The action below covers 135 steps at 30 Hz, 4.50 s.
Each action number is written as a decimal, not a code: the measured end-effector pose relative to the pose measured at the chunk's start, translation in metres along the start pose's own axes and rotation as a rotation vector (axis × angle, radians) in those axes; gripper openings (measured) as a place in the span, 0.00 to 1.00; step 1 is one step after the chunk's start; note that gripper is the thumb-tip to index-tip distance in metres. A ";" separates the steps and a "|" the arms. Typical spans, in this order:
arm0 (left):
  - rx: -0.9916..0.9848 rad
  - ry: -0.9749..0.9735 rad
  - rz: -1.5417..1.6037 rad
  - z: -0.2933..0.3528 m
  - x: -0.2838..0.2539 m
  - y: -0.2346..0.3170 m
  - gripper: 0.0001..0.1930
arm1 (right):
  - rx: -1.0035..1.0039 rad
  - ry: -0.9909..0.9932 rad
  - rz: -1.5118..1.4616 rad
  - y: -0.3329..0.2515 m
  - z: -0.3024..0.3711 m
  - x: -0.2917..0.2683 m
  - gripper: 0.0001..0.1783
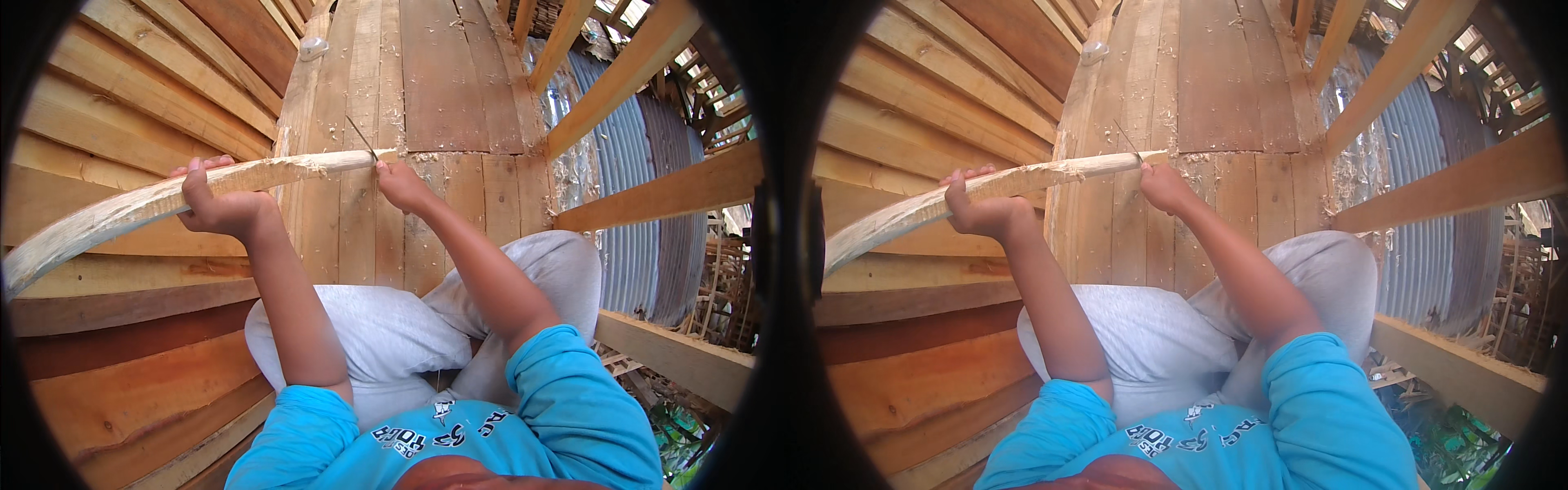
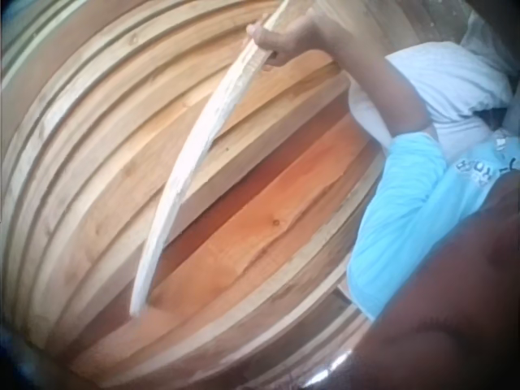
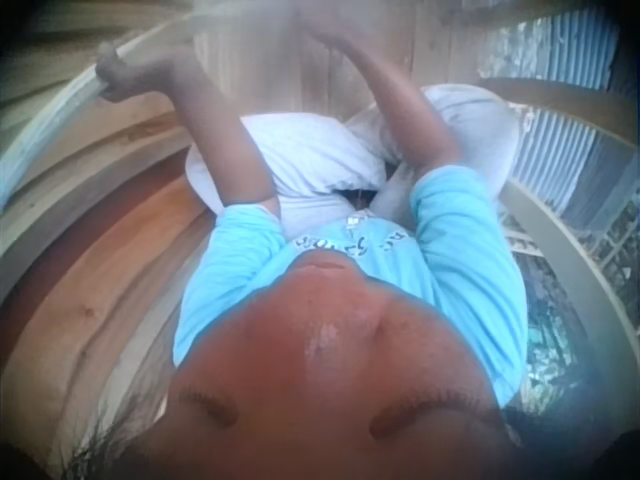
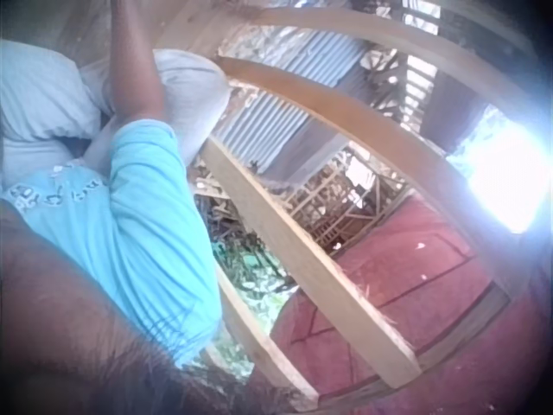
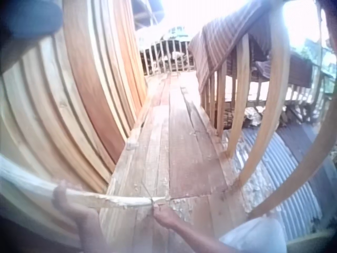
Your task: The person sits on a wooden floor and uses a knife to carve a long piece of wood, repeatedly shaving off thin strips. The person holds the wood with the left hand and carves with the right hand, occasionally pausing to remove wood shavings.
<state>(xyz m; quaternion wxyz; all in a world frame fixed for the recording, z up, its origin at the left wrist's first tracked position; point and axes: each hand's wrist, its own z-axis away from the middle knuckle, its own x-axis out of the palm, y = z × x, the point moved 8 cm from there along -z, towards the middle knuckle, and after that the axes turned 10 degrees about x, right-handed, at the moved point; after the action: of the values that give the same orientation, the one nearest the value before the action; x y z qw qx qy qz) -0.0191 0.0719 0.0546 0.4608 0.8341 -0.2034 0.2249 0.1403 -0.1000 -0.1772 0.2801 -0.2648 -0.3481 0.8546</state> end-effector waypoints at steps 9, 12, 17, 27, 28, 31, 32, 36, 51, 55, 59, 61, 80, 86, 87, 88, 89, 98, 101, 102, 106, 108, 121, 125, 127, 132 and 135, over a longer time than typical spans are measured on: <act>0.025 -0.026 -0.009 0.002 0.000 0.003 0.15 | -0.406 0.064 0.159 -0.071 0.068 0.029 0.28; -0.008 -0.025 0.016 -0.001 0.000 -0.001 0.15 | -0.286 0.122 0.164 -0.022 0.013 0.003 0.29; -0.014 -0.021 0.058 0.003 0.005 0.000 0.14 | -0.128 0.178 0.100 0.004 -0.010 -0.006 0.28; -0.028 -0.042 0.004 0.007 0.007 0.005 0.15 | -0.280 0.136 0.140 -0.035 0.022 0.007 0.28; -0.033 -0.041 0.005 0.007 0.006 0.002 0.15 | -0.208 0.177 0.111 -0.012 0.002 -0.002 0.28; -0.034 -0.037 0.019 -0.002 0.000 -0.007 0.15 | -0.123 0.145 0.065 0.007 -0.012 -0.003 0.28; -0.036 -0.037 0.028 -0.002 0.001 -0.008 0.15 | -0.147 0.176 0.073 0.008 -0.014 -0.003 0.28; -0.052 -0.020 0.092 0.002 0.005 -0.001 0.13 | -0.317 0.233 0.172 -0.017 0.006 0.006 0.29; -0.094 -0.037 0.059 0.004 0.005 -0.002 0.14 | -0.185 0.200 0.150 -0.006 0.004 0.002 0.27; -0.024 -0.074 0.032 -0.001 0.000 -0.003 0.14 | -0.351 0.005 0.132 -0.078 0.079 0.025 0.28; -0.017 -0.052 0.055 -0.001 0.003 0.000 0.13 | -0.409 0.177 0.128 -0.038 0.036 0.017 0.28; -0.035 -0.026 0.080 0.000 0.004 -0.002 0.12 | -0.298 0.359 0.190 0.008 -0.008 -0.009 0.28; -0.088 -0.055 0.158 -0.002 0.003 -0.004 0.14 | -0.132 0.214 0.320 -0.017 0.015 -0.001 0.28; -0.066 -0.066 0.162 -0.004 0.000 -0.007 0.14 | -0.329 0.022 0.235 -0.082 0.083 0.028 0.29; -0.062 -0.057 0.158 -0.005 -0.003 -0.008 0.14 | -0.382 0.109 0.189 -0.076 0.072 0.027 0.29; -0.072 -0.058 0.165 -0.004 0.003 -0.007 0.14 | -0.436 0.212 0.141 -0.061 0.052 0.020 0.29; -0.082 -0.057 0.170 -0.001 0.006 -0.007 0.14 | -0.489 0.314 0.095 -0.044 0.034 0.012 0.29; -0.085 -0.104 0.091 -0.004 0.002 -0.008 0.14 | -0.251 0.173 0.189 -0.041 0.041 0.031 0.29; -0.077 -0.086 0.126 -0.005 0.000 -0.009 0.13 | -0.446 0.151 0.168 -0.075 0.074 0.033 0.29; -0.071 -0.074 0.142 -0.006 -0.001 -0.009 0.12 | -0.411 0.205 0.127 -0.062 0.060 0.030 0.29; -0.080 -0.051 0.151 -0.001 0.008 -0.005 0.12 | -0.189 0.287 0.124 -0.002 0.001 -0.002 0.27; -0.073 -0.053 0.140 -0.004 0.005 -0.007 0.13 | -0.130 0.261 0.176 0.001 -0.003 -0.001 0.27; -0.081 -0.082 0.112 -0.004 0.006 -0.006 0.14 | -0.201 0.273 0.193 -0.010 0.007 0.004 0.27; -0.091 -0.107 0.090 -0.003 0.002 -0.010 0.13 | -0.423 0.232 0.199 -0.066 0.070 0.036 0.27; -0.096 -0.102 0.080 -0.003 -0.001 -0.010 0.13 | -0.503 0.195 0.202 -0.067 0.070 0.034 0.28; -0.096 -0.058 0.135 -0.003 0.006 -0.007 0.13 | -0.114 0.346 0.163 0.013 -0.006 -0.007 0.27; -0.067 -0.080 0.163 -0.004 0.007 -0.007 0.13 | -0.140 0.286 0.131 -0.009 0.006 0.014 0.28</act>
<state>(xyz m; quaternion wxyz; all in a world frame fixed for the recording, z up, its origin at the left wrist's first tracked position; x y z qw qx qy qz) -0.0108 0.0778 0.0555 0.4602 0.8071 -0.2964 0.2214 0.1294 -0.0883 -0.1704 0.2513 -0.4246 -0.3454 0.7983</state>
